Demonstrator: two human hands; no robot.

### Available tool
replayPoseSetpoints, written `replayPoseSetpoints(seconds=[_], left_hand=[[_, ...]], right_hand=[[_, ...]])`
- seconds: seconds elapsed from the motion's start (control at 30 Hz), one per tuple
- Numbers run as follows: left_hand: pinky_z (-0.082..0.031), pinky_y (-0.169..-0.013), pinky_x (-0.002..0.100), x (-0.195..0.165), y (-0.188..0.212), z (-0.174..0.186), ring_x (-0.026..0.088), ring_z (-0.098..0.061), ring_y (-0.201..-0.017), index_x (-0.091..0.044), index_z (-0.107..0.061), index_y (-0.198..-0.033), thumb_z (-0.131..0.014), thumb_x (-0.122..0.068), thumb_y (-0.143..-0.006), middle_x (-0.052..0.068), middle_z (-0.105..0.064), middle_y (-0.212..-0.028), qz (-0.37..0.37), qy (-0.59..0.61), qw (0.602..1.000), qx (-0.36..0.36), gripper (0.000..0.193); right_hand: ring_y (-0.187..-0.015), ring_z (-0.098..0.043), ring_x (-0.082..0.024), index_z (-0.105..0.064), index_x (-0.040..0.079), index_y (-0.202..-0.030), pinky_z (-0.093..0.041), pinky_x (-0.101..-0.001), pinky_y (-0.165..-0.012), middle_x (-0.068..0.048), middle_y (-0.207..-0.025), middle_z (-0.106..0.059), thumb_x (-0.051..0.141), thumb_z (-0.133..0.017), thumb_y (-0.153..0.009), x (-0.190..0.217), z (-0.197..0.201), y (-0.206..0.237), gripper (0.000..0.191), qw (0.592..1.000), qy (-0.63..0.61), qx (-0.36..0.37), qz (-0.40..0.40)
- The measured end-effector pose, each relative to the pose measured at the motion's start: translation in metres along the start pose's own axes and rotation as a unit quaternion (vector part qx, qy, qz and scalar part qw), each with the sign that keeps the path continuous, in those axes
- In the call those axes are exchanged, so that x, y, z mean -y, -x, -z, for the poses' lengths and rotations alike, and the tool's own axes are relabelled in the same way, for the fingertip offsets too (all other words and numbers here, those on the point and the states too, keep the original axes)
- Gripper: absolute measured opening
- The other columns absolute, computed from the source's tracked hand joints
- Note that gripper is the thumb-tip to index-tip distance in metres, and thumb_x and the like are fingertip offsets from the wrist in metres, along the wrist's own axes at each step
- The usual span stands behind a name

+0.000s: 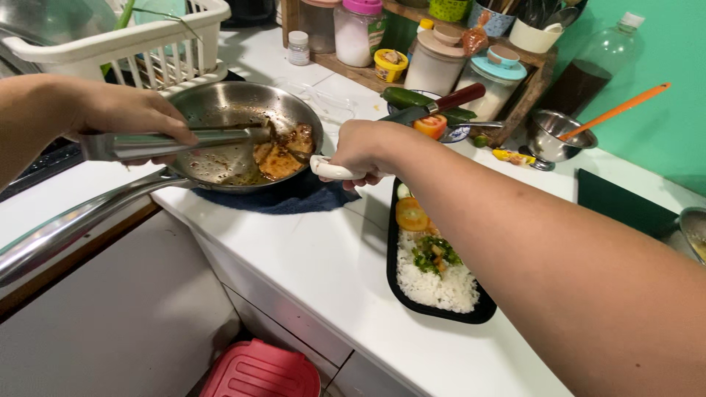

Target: The person assembles multiple bento boxes by layering rice, sliced vegetables, and toppings in black containers. They use tongs to place shredded carrots and green onions, then cut cooked meat with scissors and place it on the rice. A fried egg is added, and the boxes are arranged on a stainless steel counter.

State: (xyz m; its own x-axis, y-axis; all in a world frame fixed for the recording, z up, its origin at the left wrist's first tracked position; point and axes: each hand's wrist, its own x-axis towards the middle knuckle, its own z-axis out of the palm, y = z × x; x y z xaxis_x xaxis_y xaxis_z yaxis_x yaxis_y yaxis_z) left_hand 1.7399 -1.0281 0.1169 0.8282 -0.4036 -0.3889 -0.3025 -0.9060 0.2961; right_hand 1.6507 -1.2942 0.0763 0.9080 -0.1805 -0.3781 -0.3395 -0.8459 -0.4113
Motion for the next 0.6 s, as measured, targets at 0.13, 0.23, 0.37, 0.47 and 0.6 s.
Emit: replayPoseSetpoints(seconds=[0.13,0.23,0.37,0.47,0.6], left_hand=[[-0.063,-0.072,0.046,0.013,-0.006,0.002,0.032,-0.075,-0.086,-0.014,-0.061,-0.143,-0.06,-0.048,-0.099,0.021,-0.071,-0.109,0.01,-0.004,1.0,-0.013,0.055],[-0.064,-0.069,0.044,0.02,-0.004,0.009,0.033,-0.075,-0.079,-0.007,-0.072,-0.137,-0.054,-0.044,-0.104,0.022,-0.073,-0.1,-0.016,-0.084,0.996,-0.016,0.053],[-0.062,-0.074,0.043,0.027,0.005,0.02,0.024,-0.073,-0.078,-0.015,-0.072,-0.133,-0.064,-0.043,-0.097,0.013,-0.076,-0.09,-0.083,-0.228,0.953,-0.179,0.046],[-0.064,-0.067,0.038,0.03,0.019,0.023,0.023,-0.073,-0.072,-0.018,-0.07,-0.134,-0.062,-0.042,-0.101,0.011,-0.073,-0.084,-0.057,-0.301,0.937,-0.17,0.042],[-0.063,-0.069,0.036,0.025,0.037,-0.014,0.018,-0.077,-0.076,-0.013,-0.071,-0.111,-0.06,-0.037,-0.094,0.006,-0.077,-0.086,-0.192,-0.321,0.911,-0.171,0.032]], right_hand=[[-0.049,-0.056,-0.018,-0.07,-0.006,-0.067,-0.046,-0.0323,-0.043,-0.012,-0.063,-0.067,0.043,-0.078,-0.085,0.002,-0.003,0.001,0.052,1.0,0.001,-0.01,0.008],[-0.047,-0.054,-0.017,-0.074,-0.001,-0.073,-0.04,-0.0326,-0.041,-0.01,-0.062,-0.069,0.033,-0.082,-0.081,0.002,-0.002,0.002,0.036,0.997,-0.07,-0.01,0.015],[-0.047,-0.058,-0.014,-0.074,0.003,-0.081,-0.04,-0.0313,-0.04,-0.008,-0.063,-0.068,0.031,-0.083,-0.08,-0.002,0.002,0.002,0.029,0.991,-0.13,-0.014,0.024],[-0.048,-0.059,-0.013,-0.077,0.003,-0.088,-0.04,-0.0303,-0.04,-0.008,-0.064,-0.069,0.029,-0.082,-0.081,-0.008,0.005,0.003,0.027,0.988,-0.154,-0.008,0.026],[-0.05,-0.059,-0.013,-0.082,0.005,-0.096,-0.041,-0.029,-0.041,-0.009,-0.067,-0.071,0.03,-0.081,-0.081,-0.017,0.011,0.011,0.03,0.986,-0.168,-0.003,0.017]])
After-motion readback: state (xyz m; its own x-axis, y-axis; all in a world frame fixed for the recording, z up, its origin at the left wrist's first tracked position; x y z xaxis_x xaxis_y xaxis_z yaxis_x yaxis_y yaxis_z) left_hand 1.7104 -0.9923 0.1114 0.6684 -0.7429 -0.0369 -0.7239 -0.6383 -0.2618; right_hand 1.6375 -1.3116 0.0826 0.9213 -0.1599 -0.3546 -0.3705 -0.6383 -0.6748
